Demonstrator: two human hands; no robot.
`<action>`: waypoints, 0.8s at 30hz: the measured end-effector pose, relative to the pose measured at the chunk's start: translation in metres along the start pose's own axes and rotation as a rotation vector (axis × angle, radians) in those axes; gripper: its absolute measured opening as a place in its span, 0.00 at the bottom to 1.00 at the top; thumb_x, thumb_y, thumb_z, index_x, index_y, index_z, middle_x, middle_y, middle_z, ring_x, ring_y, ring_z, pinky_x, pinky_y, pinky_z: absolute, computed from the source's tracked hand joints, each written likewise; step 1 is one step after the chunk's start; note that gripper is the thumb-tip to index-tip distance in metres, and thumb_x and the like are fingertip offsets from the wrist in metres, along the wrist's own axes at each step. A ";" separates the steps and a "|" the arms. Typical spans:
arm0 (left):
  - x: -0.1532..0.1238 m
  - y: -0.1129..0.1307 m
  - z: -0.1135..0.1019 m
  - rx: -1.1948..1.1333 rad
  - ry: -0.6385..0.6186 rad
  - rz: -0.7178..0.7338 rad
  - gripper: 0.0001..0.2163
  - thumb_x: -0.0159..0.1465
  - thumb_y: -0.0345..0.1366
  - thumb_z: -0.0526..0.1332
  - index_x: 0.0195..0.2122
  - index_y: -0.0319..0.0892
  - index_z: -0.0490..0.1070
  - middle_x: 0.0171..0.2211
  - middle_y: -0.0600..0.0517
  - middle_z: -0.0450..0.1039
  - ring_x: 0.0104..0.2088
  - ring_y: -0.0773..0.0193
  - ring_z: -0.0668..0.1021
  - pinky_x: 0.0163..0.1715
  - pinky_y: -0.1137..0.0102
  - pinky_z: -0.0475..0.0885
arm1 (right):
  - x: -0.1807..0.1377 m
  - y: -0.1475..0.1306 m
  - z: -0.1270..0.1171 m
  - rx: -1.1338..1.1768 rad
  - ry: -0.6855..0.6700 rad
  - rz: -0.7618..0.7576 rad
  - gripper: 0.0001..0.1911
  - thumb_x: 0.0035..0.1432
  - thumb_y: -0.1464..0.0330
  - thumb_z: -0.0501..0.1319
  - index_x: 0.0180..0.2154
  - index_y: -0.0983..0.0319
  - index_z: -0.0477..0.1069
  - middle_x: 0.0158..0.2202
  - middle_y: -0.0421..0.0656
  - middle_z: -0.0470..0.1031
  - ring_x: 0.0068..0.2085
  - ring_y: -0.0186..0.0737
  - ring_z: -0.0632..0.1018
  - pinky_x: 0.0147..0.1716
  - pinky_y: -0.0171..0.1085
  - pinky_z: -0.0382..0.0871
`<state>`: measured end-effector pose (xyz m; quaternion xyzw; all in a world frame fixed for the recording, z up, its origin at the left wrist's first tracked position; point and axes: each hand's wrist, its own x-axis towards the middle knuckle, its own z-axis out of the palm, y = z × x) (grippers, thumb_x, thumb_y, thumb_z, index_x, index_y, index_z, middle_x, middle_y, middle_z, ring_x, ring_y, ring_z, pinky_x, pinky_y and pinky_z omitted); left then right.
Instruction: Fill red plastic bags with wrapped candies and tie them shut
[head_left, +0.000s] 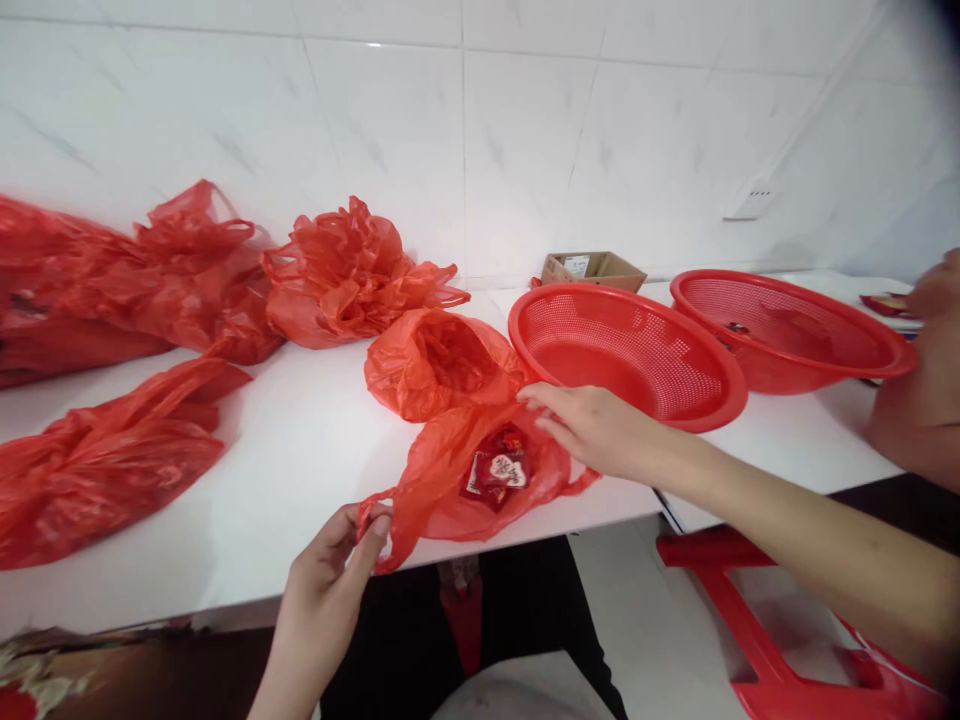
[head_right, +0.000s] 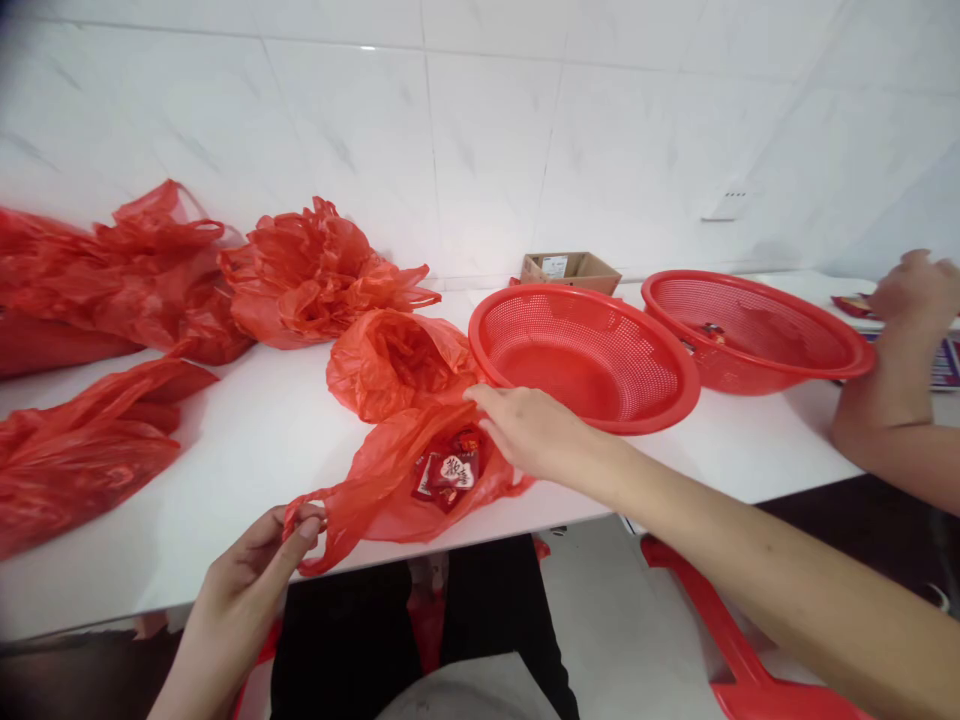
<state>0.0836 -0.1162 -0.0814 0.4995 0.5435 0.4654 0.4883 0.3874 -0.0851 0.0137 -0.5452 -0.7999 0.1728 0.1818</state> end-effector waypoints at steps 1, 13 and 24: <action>-0.001 0.002 -0.001 -0.028 -0.010 -0.010 0.12 0.56 0.45 0.68 0.33 0.42 0.75 0.33 0.52 0.73 0.37 0.62 0.74 0.40 0.71 0.69 | -0.005 -0.001 0.005 -0.139 0.083 -0.050 0.16 0.65 0.72 0.49 0.49 0.60 0.70 0.44 0.47 0.78 0.45 0.43 0.78 0.42 0.42 0.74; -0.009 0.005 0.005 -0.336 -0.113 -0.051 0.09 0.59 0.42 0.67 0.31 0.42 0.75 0.27 0.53 0.68 0.30 0.67 0.70 0.33 0.74 0.69 | -0.098 0.011 0.050 0.138 0.109 0.240 0.18 0.66 0.64 0.50 0.57 0.56 0.61 0.39 0.45 0.76 0.31 0.38 0.78 0.31 0.40 0.77; 0.027 0.137 -0.010 -0.606 -0.110 0.358 0.07 0.63 0.29 0.61 0.32 0.35 0.78 0.19 0.56 0.63 0.22 0.75 0.65 0.24 0.83 0.65 | -0.032 -0.042 -0.075 0.278 0.744 -0.051 0.03 0.60 0.68 0.60 0.35 0.57 0.73 0.32 0.39 0.76 0.35 0.37 0.79 0.37 0.39 0.76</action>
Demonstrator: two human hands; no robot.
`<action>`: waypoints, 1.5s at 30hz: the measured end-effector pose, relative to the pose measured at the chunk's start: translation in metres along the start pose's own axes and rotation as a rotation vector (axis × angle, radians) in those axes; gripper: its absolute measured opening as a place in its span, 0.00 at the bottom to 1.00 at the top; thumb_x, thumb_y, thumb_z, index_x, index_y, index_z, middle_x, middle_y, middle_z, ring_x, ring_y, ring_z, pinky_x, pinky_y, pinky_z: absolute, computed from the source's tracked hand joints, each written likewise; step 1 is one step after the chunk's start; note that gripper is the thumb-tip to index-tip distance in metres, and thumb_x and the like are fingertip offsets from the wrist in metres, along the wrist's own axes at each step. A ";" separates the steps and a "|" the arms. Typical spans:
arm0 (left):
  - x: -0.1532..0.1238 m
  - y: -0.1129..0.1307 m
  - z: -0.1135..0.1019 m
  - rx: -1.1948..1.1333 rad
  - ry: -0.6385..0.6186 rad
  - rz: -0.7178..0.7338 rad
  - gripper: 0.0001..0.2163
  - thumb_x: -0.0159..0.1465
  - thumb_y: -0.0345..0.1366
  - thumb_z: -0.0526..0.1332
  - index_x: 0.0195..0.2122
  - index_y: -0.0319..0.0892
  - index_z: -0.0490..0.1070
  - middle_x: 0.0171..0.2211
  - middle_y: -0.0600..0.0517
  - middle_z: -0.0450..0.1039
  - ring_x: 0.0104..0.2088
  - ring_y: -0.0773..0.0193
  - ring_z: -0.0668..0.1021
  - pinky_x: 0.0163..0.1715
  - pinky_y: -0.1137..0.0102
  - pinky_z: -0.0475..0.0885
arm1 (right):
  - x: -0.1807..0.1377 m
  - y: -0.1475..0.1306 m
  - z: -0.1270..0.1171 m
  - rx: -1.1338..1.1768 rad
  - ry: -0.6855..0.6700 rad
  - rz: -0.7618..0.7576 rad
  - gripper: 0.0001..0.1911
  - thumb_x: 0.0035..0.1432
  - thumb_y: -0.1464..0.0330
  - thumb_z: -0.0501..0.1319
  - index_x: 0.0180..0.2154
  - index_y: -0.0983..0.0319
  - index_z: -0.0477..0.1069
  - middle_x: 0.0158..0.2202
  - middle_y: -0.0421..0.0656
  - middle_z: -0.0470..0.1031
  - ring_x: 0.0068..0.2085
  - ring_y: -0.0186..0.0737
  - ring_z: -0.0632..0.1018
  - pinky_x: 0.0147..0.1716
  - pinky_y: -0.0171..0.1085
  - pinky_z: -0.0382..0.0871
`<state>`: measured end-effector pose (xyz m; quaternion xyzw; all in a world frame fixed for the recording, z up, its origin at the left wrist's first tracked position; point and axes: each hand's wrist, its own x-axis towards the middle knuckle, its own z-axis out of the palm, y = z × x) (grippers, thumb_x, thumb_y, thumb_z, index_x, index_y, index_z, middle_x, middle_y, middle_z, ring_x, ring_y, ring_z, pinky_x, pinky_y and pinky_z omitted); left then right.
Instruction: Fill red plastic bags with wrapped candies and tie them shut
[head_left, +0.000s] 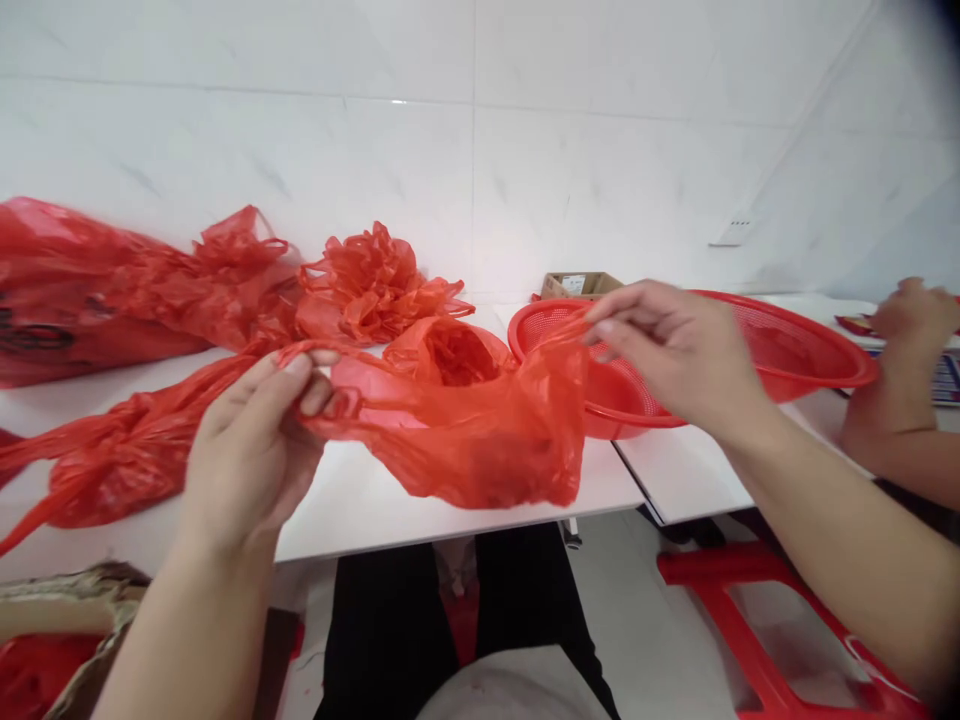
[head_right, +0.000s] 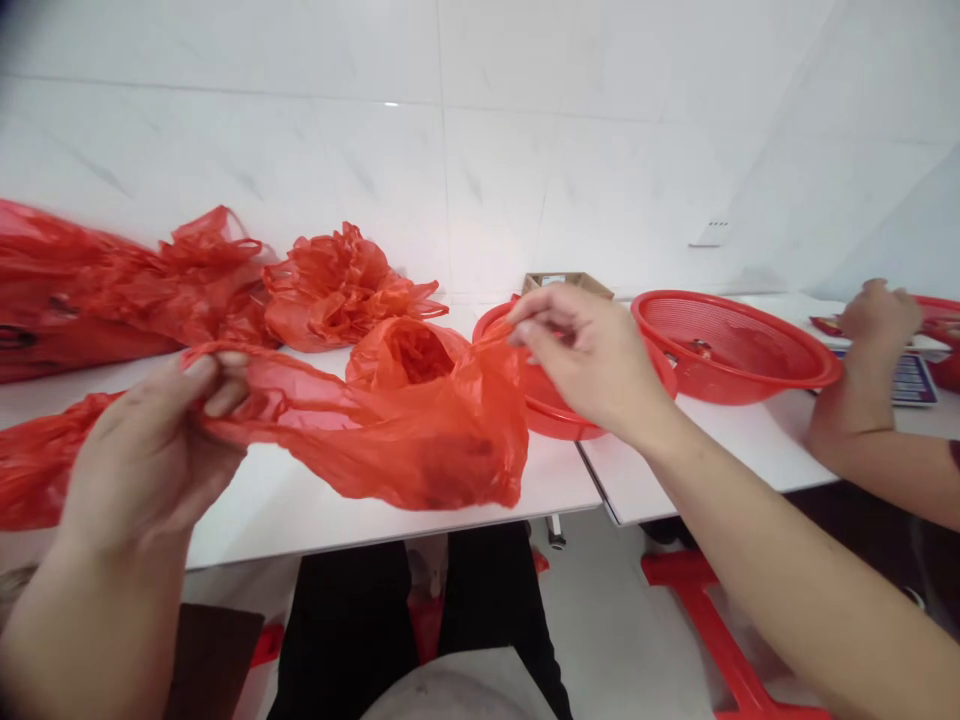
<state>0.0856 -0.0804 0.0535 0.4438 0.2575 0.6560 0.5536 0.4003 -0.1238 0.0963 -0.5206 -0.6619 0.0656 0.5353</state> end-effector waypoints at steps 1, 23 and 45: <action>0.006 0.005 0.003 -0.017 -0.015 -0.039 0.08 0.65 0.28 0.59 0.32 0.35 0.77 0.19 0.57 0.62 0.21 0.76 0.66 0.23 0.83 0.64 | 0.006 -0.005 0.003 0.006 -0.021 -0.041 0.03 0.60 0.69 0.60 0.35 0.57 0.73 0.31 0.39 0.76 0.35 0.37 0.79 0.37 0.39 0.76; 0.024 0.008 0.000 0.065 -0.088 -0.102 0.06 0.64 0.30 0.60 0.39 0.36 0.76 0.23 0.60 0.65 0.24 0.78 0.70 0.27 0.81 0.65 | 0.024 -0.022 0.050 0.314 -0.280 -0.078 0.04 0.61 0.69 0.58 0.38 0.60 0.70 0.34 0.40 0.77 0.36 0.34 0.79 0.36 0.35 0.74; 0.002 -0.023 -0.026 0.164 0.073 -0.169 0.17 0.57 0.32 0.67 0.49 0.42 0.76 0.24 0.58 0.64 0.25 0.74 0.69 0.26 0.80 0.71 | -0.056 0.046 0.127 0.146 -0.398 -0.044 0.23 0.51 0.81 0.53 0.47 0.58 0.68 0.48 0.43 0.75 0.48 0.40 0.76 0.50 0.43 0.69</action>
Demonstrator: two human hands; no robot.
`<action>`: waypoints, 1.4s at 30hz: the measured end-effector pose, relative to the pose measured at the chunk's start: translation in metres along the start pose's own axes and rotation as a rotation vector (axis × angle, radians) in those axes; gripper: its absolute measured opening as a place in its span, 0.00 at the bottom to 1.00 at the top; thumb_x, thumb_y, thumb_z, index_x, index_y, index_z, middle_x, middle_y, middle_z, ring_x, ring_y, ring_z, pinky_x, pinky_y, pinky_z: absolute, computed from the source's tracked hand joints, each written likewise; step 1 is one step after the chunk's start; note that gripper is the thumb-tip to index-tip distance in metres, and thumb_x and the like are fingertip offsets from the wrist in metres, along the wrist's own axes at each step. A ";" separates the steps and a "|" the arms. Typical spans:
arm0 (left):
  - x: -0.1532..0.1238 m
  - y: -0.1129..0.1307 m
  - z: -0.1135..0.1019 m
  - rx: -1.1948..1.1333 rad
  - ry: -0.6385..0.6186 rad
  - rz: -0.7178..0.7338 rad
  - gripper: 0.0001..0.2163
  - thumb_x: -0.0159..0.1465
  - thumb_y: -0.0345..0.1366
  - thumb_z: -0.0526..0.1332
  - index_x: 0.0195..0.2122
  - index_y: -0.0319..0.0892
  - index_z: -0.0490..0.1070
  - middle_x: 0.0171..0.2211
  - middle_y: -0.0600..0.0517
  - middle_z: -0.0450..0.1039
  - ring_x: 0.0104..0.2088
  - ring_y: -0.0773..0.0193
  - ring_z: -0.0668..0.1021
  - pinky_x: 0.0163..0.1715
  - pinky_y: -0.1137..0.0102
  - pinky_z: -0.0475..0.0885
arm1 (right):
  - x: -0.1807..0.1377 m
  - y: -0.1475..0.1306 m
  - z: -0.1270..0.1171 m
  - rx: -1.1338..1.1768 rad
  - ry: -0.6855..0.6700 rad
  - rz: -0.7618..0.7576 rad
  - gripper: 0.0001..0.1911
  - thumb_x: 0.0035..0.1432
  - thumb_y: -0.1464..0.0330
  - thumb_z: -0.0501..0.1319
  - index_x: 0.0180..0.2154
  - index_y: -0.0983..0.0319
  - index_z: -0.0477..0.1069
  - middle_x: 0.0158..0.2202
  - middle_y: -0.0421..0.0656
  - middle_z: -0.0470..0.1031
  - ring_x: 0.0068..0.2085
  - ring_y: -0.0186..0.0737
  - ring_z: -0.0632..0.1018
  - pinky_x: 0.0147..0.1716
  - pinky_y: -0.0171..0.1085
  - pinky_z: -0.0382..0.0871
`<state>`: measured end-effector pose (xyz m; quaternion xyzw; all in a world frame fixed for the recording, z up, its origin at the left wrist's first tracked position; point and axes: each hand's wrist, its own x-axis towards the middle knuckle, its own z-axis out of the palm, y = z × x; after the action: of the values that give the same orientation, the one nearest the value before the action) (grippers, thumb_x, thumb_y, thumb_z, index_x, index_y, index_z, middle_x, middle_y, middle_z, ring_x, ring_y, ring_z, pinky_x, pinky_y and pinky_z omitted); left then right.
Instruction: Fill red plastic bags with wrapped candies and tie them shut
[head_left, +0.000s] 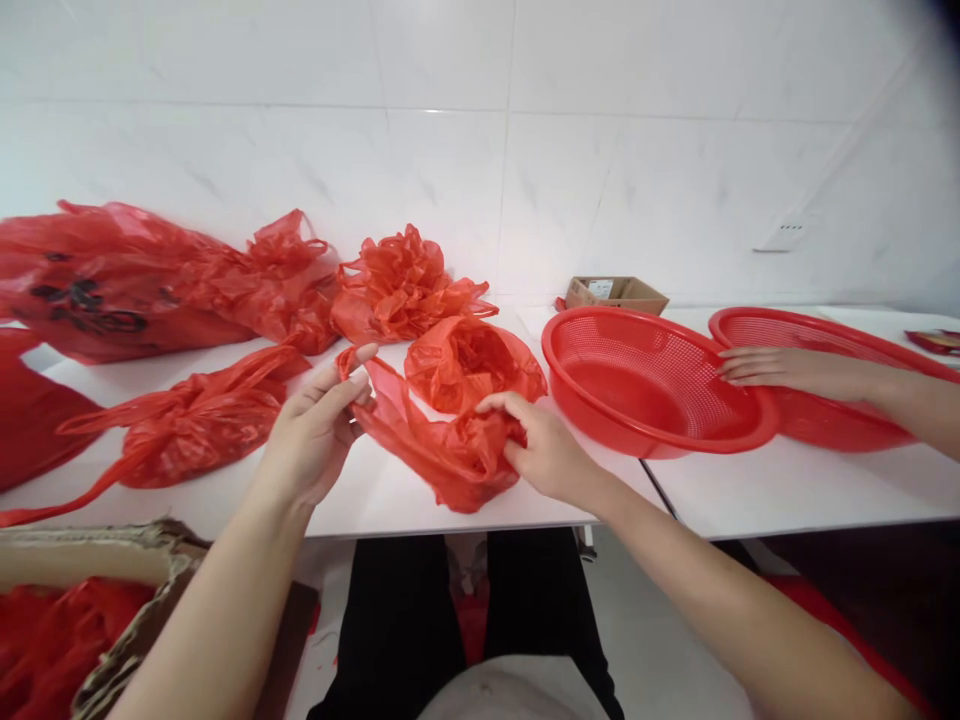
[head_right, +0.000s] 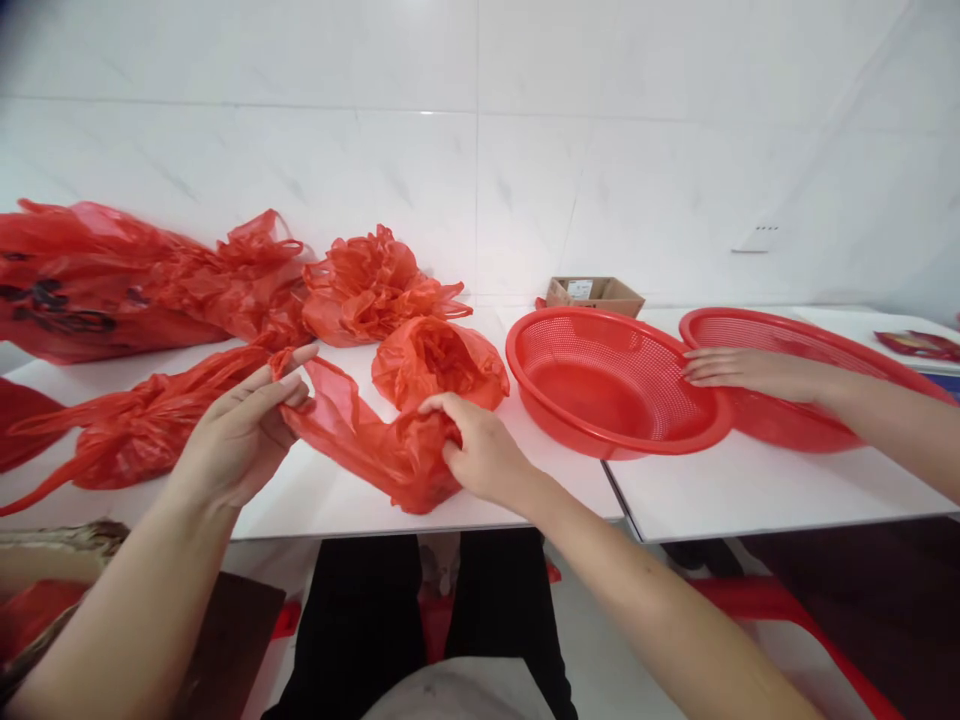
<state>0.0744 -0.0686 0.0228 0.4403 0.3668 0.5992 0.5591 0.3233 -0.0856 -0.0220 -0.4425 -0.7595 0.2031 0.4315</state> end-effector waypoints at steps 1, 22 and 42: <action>0.001 0.001 -0.001 -0.017 0.017 0.013 0.17 0.56 0.31 0.66 0.48 0.42 0.77 0.24 0.58 0.64 0.24 0.74 0.69 0.25 0.81 0.70 | 0.003 -0.005 -0.007 0.022 0.021 -0.019 0.22 0.52 0.80 0.53 0.48 0.57 0.68 0.48 0.42 0.75 0.48 0.39 0.76 0.50 0.42 0.69; 0.024 0.068 0.039 0.146 -0.136 0.437 0.02 0.61 0.29 0.64 0.33 0.40 0.76 0.35 0.51 0.76 0.39 0.65 0.78 0.44 0.70 0.72 | 0.065 -0.070 -0.094 0.019 0.252 -0.136 0.02 0.57 0.72 0.60 0.34 0.61 0.71 0.31 0.39 0.74 0.34 0.33 0.75 0.34 0.35 0.69; 0.053 0.054 0.057 0.506 -0.611 -0.177 0.14 0.64 0.45 0.60 0.26 0.42 0.73 0.14 0.56 0.58 0.15 0.71 0.62 0.16 0.74 0.59 | 0.085 -0.058 -0.043 0.187 -0.141 -0.161 0.07 0.59 0.73 0.56 0.40 0.59 0.63 0.34 0.38 0.70 0.35 0.33 0.72 0.36 0.36 0.69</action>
<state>0.1095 -0.0251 0.0989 0.6885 0.3563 0.2812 0.5656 0.3101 -0.0472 0.0819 -0.3227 -0.7986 0.2685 0.4312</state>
